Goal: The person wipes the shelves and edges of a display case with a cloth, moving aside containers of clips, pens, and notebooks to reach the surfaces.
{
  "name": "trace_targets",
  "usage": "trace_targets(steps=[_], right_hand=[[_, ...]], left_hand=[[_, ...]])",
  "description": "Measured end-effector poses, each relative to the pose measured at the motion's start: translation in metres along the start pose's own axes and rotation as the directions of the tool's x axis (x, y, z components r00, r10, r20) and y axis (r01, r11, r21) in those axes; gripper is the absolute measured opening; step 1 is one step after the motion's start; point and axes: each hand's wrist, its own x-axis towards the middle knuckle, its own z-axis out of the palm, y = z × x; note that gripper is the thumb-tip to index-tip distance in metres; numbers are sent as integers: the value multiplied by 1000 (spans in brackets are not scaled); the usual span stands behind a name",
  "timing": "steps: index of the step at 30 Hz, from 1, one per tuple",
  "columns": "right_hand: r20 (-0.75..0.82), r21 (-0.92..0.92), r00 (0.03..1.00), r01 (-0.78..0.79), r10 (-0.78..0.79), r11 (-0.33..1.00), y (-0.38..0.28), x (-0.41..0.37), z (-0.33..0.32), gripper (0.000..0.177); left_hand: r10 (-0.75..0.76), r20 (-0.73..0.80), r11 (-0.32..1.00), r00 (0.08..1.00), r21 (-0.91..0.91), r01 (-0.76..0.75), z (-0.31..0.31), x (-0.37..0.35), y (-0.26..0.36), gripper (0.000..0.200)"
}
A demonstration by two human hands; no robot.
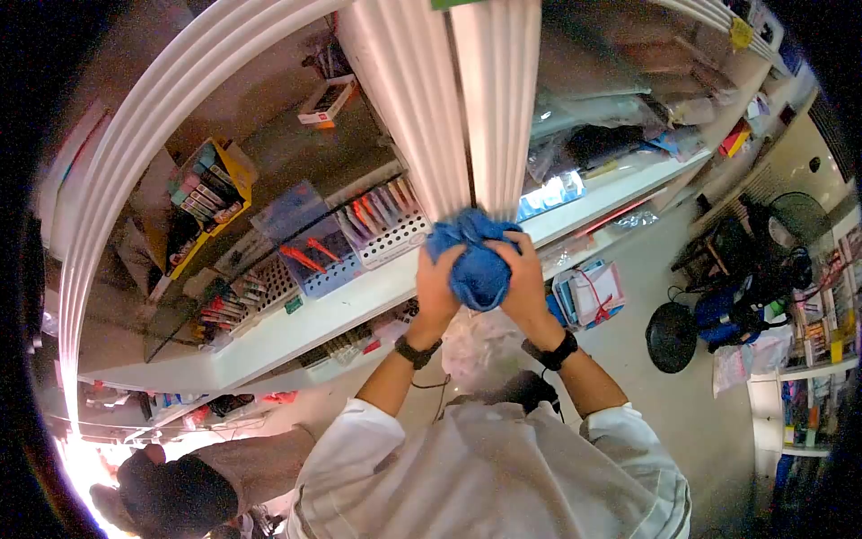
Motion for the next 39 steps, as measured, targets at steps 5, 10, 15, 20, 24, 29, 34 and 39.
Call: trace_targets(steps=[5, 10, 15, 20, 24, 29, 34, 39], right_hand=[[-156, 24, 976, 159, -153, 987, -67, 29, 40, 69], [-165, 15, 975, 153, -149, 988, -89, 50, 97, 78], [-294, 108, 955, -8, 40, 994, -94, 85, 139, 59], [-244, 7, 957, 165, -158, 986, -110, 77, 162, 42], [-125, 288, 968, 246, -219, 926, -160, 69, 190, 53], [71, 245, 920, 358, -385, 901, -175, 64, 195, 52], [34, 203, 929, 356, -369, 912, -127, 82, 146, 50], [-118, 100, 963, 255, -243, 962, -83, 95, 103, 49]], left_hand=[[6, -171, 998, 985, 70, 6, -69, 41, -2, 47], [-27, -163, 971, 986, 229, 64, -120, 60, -10, 45], [-42, -219, 967, 975, 238, 94, -145, 39, -16, 53], [-42, -280, 961, 959, 252, 115, -173, 3, -32, 56], [34, -370, 923, 928, 367, 112, -211, -24, -41, 55], [110, -490, 883, 865, 448, 142, -228, -23, -44, 55], [141, -355, 855, 924, 514, 66, -179, 17, -28, 52], [244, -185, 870, 952, 476, -131, -124, 69, 4, 47]])
